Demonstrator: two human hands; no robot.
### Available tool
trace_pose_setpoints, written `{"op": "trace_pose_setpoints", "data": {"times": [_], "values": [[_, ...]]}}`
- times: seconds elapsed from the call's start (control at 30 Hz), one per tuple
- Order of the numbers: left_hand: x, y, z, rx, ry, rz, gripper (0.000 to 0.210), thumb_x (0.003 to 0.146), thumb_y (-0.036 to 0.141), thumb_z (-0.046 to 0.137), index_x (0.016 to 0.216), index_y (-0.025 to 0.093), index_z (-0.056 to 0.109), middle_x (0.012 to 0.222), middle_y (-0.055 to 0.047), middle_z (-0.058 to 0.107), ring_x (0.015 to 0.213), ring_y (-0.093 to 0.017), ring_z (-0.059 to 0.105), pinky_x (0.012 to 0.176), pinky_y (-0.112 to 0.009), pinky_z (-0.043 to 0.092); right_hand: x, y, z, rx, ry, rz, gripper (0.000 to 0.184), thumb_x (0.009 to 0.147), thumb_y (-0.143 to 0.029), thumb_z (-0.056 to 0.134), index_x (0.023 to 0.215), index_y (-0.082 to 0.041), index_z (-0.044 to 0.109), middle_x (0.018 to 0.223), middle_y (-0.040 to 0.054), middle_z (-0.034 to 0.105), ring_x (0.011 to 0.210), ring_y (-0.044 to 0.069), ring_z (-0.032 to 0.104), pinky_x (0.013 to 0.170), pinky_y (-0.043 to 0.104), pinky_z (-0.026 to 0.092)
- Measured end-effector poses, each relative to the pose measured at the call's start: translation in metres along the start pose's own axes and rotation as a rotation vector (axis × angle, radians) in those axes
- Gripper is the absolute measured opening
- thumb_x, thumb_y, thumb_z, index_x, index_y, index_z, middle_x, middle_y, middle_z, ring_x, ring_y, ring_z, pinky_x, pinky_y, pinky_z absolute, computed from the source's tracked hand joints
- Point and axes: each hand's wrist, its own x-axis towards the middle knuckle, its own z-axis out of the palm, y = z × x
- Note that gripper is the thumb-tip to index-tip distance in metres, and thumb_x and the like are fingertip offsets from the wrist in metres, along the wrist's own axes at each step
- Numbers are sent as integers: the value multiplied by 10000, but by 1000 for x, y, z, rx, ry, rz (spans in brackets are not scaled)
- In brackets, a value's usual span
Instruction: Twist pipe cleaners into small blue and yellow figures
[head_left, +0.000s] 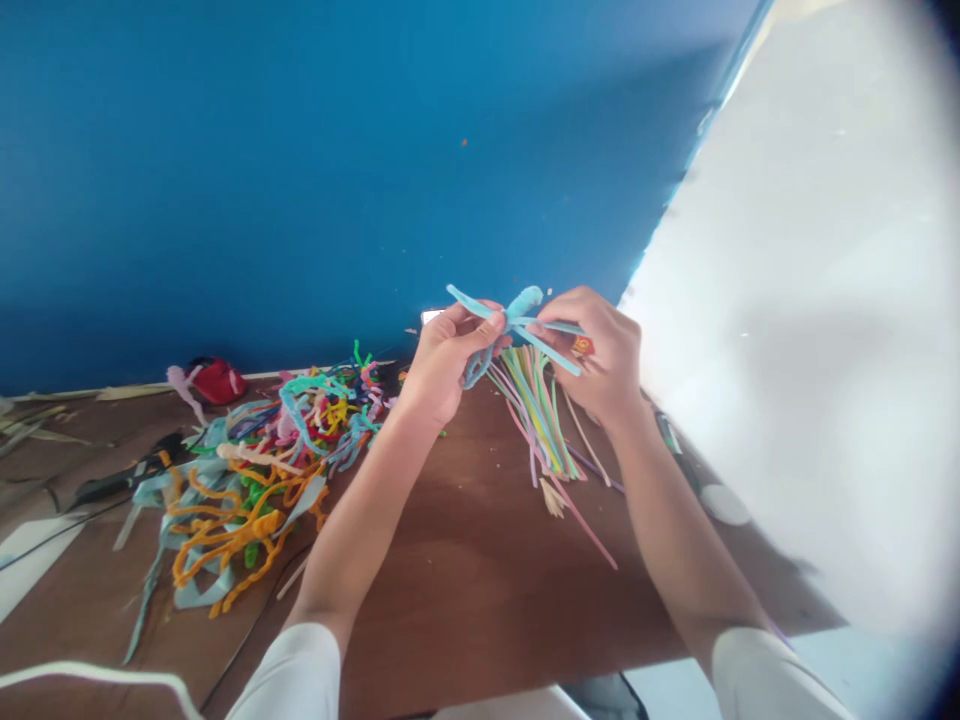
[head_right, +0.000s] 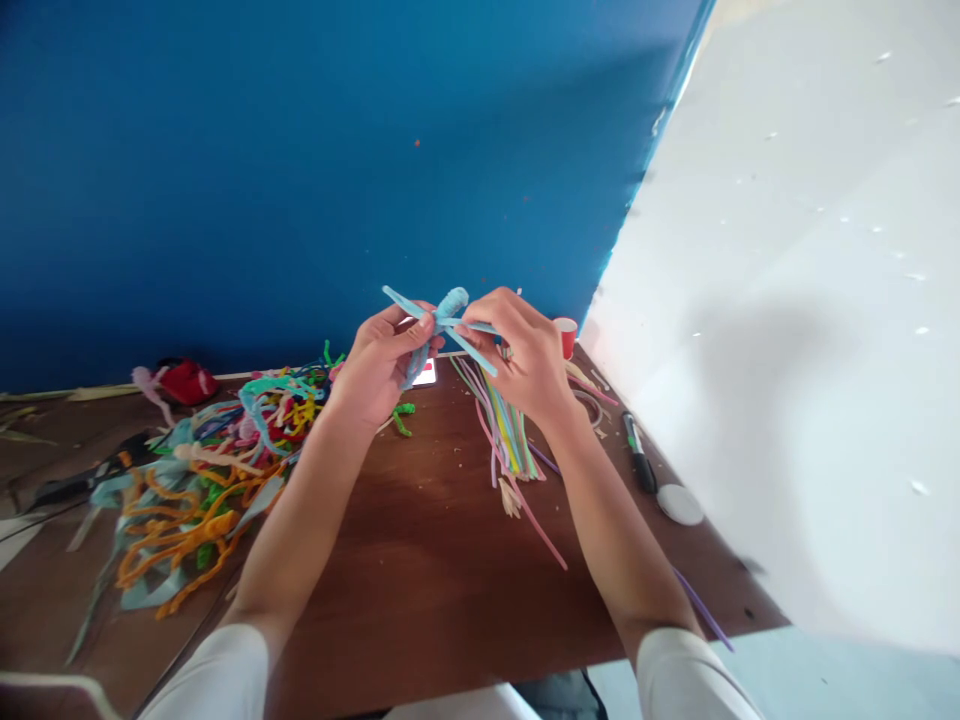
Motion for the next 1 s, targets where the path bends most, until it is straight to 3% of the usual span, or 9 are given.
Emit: {"op": "trace_pose_setpoints", "data": {"times": [0.1,0.2,0.43,0.53,0.7,0.83,1.0], "values": [[0,-1,2,-44,4,-54,185,706,257,765,834,177,659,662,16,641,609,-81,606,602,-198,484,-4,6,1,-314,53,-155,149,905,-259,577,999,-335,665,1001,9,690,940,207,605,850,406,450],[3,-3,2,-109,17,-95,175,711,241,766,821,159,657,656,13,636,605,-74,605,613,-192,486,-9,12,1,-539,80,-180,240,895,-252,589,1084,-383,657,1072,-1,690,1055,262,565,914,481,400],[6,-7,2,-233,16,-209,141,733,219,743,786,133,645,666,7,628,588,-53,589,595,-173,487,-11,17,2,-673,2,-291,354,904,-236,592,1216,-402,592,1154,-61,698,1127,227,520,903,410,412],[5,-10,3,-228,16,-227,133,731,226,741,763,138,647,660,5,630,581,-54,584,570,-173,482,-9,15,2,-624,28,-268,240,911,-258,589,1099,-399,635,1101,-88,710,1078,226,547,912,446,396],[5,-17,5,-168,37,-172,162,709,257,772,775,153,668,695,-8,652,628,-81,615,596,-210,501,-9,8,5,-463,24,-93,82,902,-350,591,919,-356,672,1013,-26,719,1054,269,549,959,514,353],[5,-21,5,-70,84,-5,226,698,298,788,834,167,664,743,-9,676,698,-105,653,662,-235,511,-8,0,15,-381,46,-27,150,917,-377,551,842,-305,660,972,4,712,1048,266,529,967,491,343],[4,-21,4,62,120,192,316,677,341,804,907,184,654,776,-11,697,740,-123,668,711,-252,523,-3,-13,23,-92,83,227,286,916,-418,537,705,-238,608,777,17,639,879,216,536,896,417,375]]}}
